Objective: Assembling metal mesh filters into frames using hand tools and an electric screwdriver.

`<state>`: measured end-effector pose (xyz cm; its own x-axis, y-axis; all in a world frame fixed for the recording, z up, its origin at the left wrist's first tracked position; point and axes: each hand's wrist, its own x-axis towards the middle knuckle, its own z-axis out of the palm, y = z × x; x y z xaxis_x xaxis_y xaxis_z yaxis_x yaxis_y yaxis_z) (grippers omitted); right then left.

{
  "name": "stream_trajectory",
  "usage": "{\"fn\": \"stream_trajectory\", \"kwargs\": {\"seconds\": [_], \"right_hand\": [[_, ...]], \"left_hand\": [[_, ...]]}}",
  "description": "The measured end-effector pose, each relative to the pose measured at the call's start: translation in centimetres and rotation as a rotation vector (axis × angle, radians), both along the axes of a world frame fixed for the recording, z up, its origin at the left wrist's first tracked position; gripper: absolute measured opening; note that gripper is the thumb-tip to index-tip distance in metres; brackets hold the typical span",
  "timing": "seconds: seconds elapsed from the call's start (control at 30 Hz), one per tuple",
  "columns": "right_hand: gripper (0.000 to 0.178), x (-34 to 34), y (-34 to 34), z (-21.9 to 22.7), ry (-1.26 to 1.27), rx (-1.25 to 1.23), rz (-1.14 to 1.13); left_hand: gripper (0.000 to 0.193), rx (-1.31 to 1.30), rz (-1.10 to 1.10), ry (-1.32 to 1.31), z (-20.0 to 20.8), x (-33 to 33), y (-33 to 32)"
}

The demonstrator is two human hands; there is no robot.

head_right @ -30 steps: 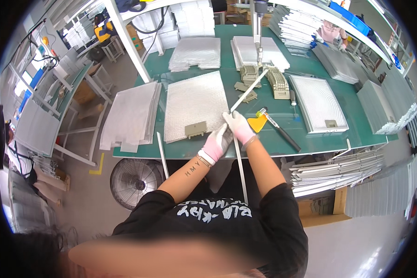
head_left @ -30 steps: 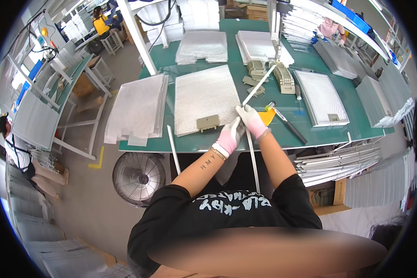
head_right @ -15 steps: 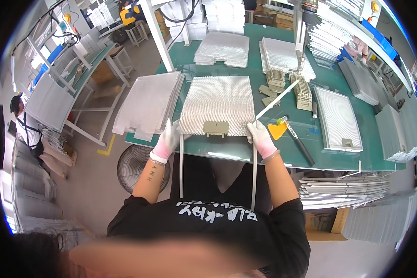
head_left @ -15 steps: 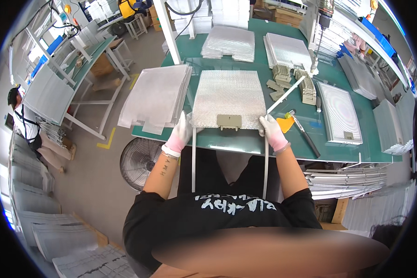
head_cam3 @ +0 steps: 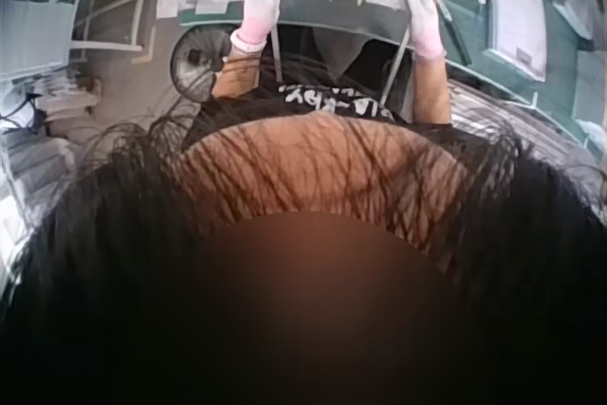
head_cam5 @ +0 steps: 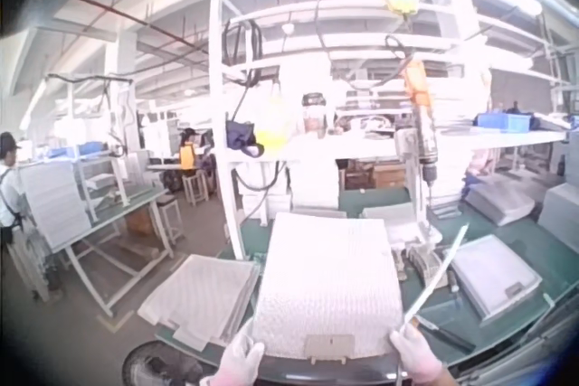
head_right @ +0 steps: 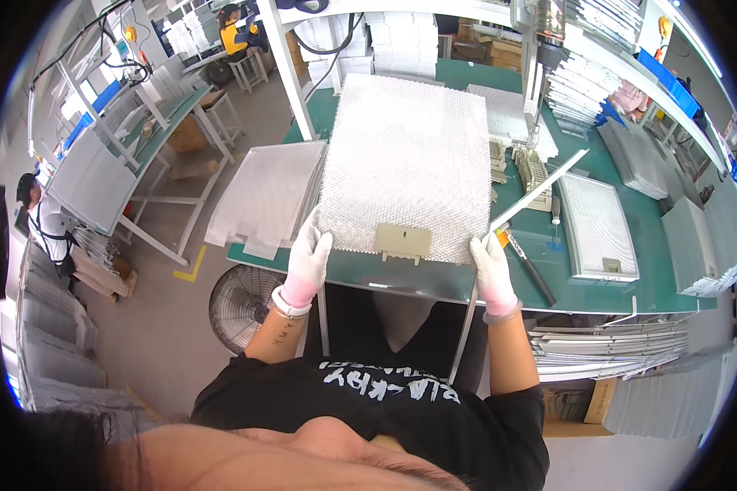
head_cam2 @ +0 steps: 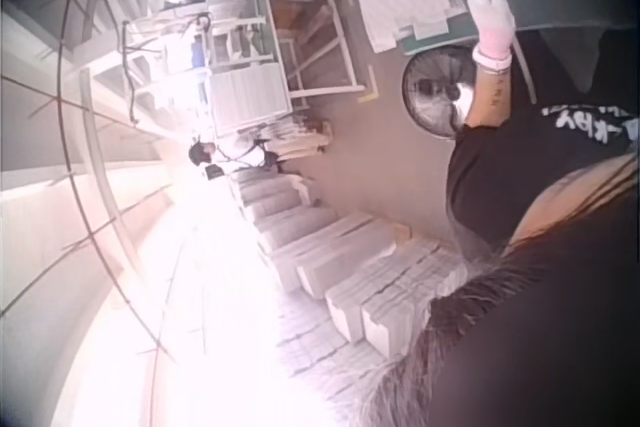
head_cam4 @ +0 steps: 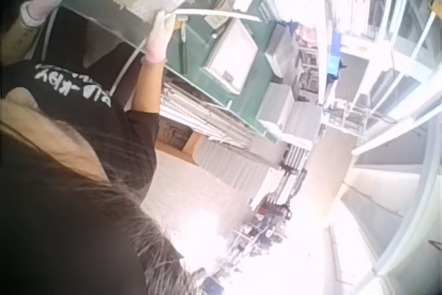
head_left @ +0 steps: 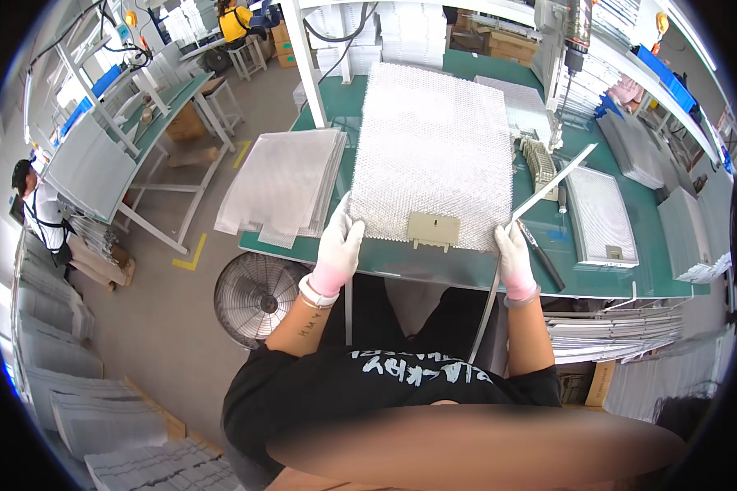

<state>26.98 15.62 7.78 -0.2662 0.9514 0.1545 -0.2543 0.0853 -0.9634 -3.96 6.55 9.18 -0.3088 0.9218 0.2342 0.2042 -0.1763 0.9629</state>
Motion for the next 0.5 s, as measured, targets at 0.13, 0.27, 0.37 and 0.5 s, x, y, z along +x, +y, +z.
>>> {"fn": "stream_trajectory", "kwargs": {"seconds": [0.13, 0.27, 0.37, 0.5], "right_hand": [[0.037, -0.3, -2.4, 1.6, 0.060, 0.085, -0.039], [0.038, -1.5, -5.0, 5.4, -0.051, 0.280, -0.069], [0.033, -1.8, -4.3, 9.0, -0.133, 0.366, -0.078], [0.007, -3.1, -0.9, 14.3, -0.256, 0.435, -0.283]], "left_hand": [[0.057, 0.093, -0.208, -0.500, 2.8, -0.3, -3.1], [0.033, 0.298, -0.062, 0.243, -2.1, -4.5, -6.0], [0.031, 0.625, 0.213, 0.811, 2.1, -4.6, -5.7], [0.024, 0.438, 0.002, -0.226, 10.9, -2.3, -0.6]]}}
